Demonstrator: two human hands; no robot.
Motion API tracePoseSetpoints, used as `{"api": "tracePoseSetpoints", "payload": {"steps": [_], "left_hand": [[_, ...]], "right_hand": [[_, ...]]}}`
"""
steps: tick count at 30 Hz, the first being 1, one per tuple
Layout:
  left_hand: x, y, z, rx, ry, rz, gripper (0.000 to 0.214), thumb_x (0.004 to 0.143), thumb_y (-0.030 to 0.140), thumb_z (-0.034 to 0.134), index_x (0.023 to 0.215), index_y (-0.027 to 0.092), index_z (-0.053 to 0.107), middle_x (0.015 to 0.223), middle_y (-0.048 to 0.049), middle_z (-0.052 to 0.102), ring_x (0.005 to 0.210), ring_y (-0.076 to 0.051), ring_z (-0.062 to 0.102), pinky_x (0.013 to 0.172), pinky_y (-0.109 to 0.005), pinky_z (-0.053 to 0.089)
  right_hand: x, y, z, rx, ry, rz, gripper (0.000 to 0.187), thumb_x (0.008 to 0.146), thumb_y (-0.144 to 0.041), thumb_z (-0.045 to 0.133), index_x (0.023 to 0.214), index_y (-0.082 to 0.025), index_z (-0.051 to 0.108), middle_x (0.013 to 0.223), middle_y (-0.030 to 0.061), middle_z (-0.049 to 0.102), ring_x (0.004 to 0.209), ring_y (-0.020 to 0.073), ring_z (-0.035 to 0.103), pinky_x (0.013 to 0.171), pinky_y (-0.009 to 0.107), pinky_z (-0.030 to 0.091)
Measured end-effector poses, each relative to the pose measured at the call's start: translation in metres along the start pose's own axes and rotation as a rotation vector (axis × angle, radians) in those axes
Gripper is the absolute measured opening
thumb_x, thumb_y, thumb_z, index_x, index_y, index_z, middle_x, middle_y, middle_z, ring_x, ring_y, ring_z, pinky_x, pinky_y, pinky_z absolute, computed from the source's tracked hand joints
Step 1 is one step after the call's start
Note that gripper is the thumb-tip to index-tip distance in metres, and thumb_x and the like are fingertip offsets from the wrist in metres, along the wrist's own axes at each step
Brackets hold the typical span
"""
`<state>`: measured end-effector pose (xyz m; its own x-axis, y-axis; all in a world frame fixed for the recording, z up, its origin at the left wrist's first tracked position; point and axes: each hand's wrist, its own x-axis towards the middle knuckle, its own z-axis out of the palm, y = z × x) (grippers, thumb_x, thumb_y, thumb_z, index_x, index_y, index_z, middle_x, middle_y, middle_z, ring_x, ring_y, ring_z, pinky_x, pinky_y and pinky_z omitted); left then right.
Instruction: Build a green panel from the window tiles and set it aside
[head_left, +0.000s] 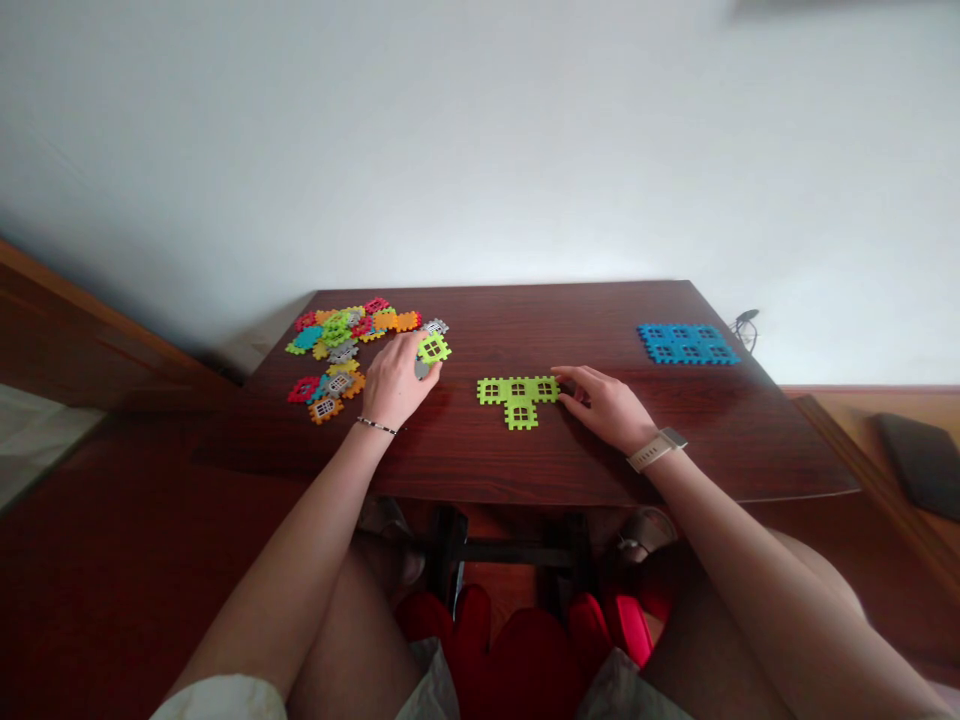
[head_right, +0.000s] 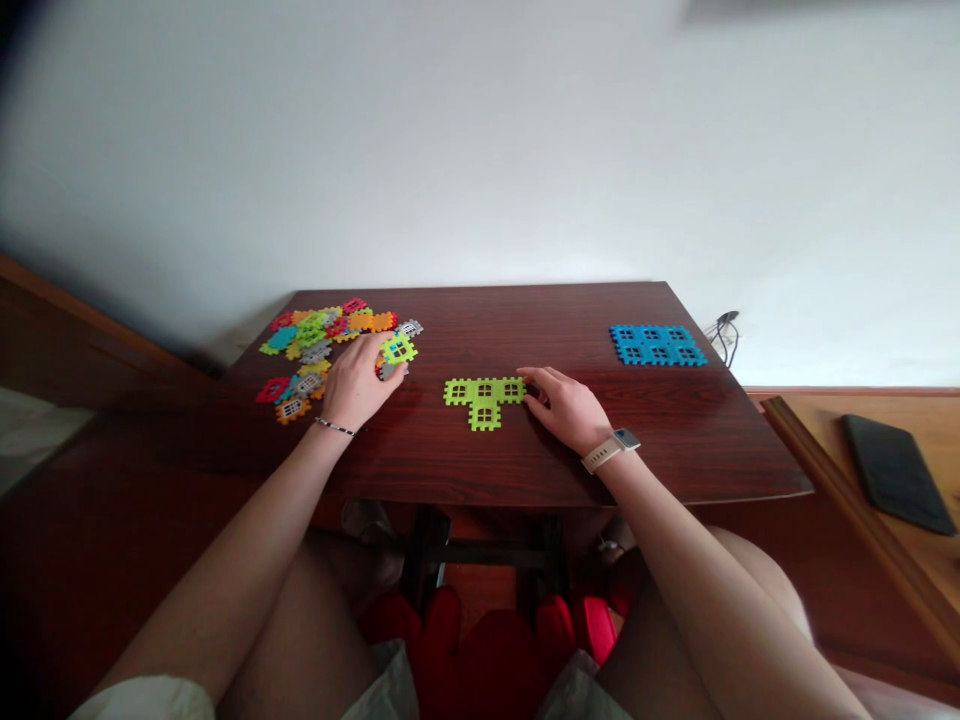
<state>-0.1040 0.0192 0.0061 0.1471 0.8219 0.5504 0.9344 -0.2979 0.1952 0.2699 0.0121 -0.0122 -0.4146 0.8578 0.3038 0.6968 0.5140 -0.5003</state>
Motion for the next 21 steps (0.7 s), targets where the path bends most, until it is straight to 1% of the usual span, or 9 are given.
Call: {"api": "tracePoseSetpoints", "payload": {"steps": [5,7,10,16,18,21], "left_hand": [[-0.007,0.022,0.006,-0.086,-0.056,0.114,0.042,0.103,0.032,0.065,0.143,0.020,0.060,0.139,-0.0126,0.072,0.130,-0.030,0.069,0.117,-0.045,0.054],[-0.010,0.029,0.010,-0.122,-0.065,0.146,0.046,0.103,0.031,0.066,0.147,0.020,0.058,0.142,-0.0128,0.072,0.130,-0.030,0.070,0.117,-0.046,0.054],[-0.014,0.037,0.014,-0.151,-0.055,0.202,0.053,0.102,0.031,0.068,0.153,0.021,0.053,0.142,-0.0138,0.073,0.124,-0.030,0.074,0.113,-0.047,0.057],[-0.018,0.058,0.014,-0.217,-0.059,0.368,0.058,0.103,0.028,0.066,0.158,0.021,0.047,0.143,-0.0145,0.073,0.124,-0.029,0.075,0.108,-0.046,0.060],[-0.020,0.065,0.012,-0.232,-0.080,0.415,0.058,0.104,0.029,0.066,0.158,0.022,0.047,0.142,-0.0141,0.074,0.120,-0.029,0.077,0.106,-0.046,0.061],[-0.022,0.074,0.011,-0.246,-0.106,0.470,0.065,0.104,0.030,0.067,0.163,0.022,0.040,0.142,-0.0145,0.074,0.116,-0.028,0.078,0.104,-0.044,0.062]], "right_hand": [[0.000,-0.001,0.000,0.006,0.008,-0.008,0.039,0.101,-0.027,0.064,0.140,-0.025,0.068,0.124,0.0084,0.078,0.089,0.0240,0.075,0.082,0.039,0.062],[0.000,-0.002,0.000,0.017,0.020,-0.016,0.039,0.101,-0.026,0.063,0.140,-0.025,0.068,0.127,0.0093,0.077,0.092,0.0247,0.076,0.084,0.040,0.063],[0.001,-0.006,-0.001,0.031,0.041,-0.040,0.039,0.102,-0.025,0.061,0.140,-0.026,0.070,0.129,0.0104,0.076,0.097,0.0263,0.076,0.090,0.043,0.064],[0.001,-0.021,-0.002,0.079,0.048,-0.122,0.039,0.104,-0.026,0.060,0.142,-0.028,0.069,0.132,0.0103,0.076,0.118,0.0310,0.074,0.104,0.049,0.061],[0.000,-0.025,-0.001,0.112,0.047,-0.141,0.041,0.105,-0.029,0.060,0.146,-0.029,0.067,0.134,0.0100,0.076,0.123,0.0316,0.073,0.108,0.050,0.060],[-0.001,-0.031,-0.001,0.174,0.052,-0.135,0.055,0.105,-0.030,0.062,0.159,-0.031,0.055,0.131,0.0072,0.079,0.124,0.0310,0.073,0.111,0.052,0.058]]}}
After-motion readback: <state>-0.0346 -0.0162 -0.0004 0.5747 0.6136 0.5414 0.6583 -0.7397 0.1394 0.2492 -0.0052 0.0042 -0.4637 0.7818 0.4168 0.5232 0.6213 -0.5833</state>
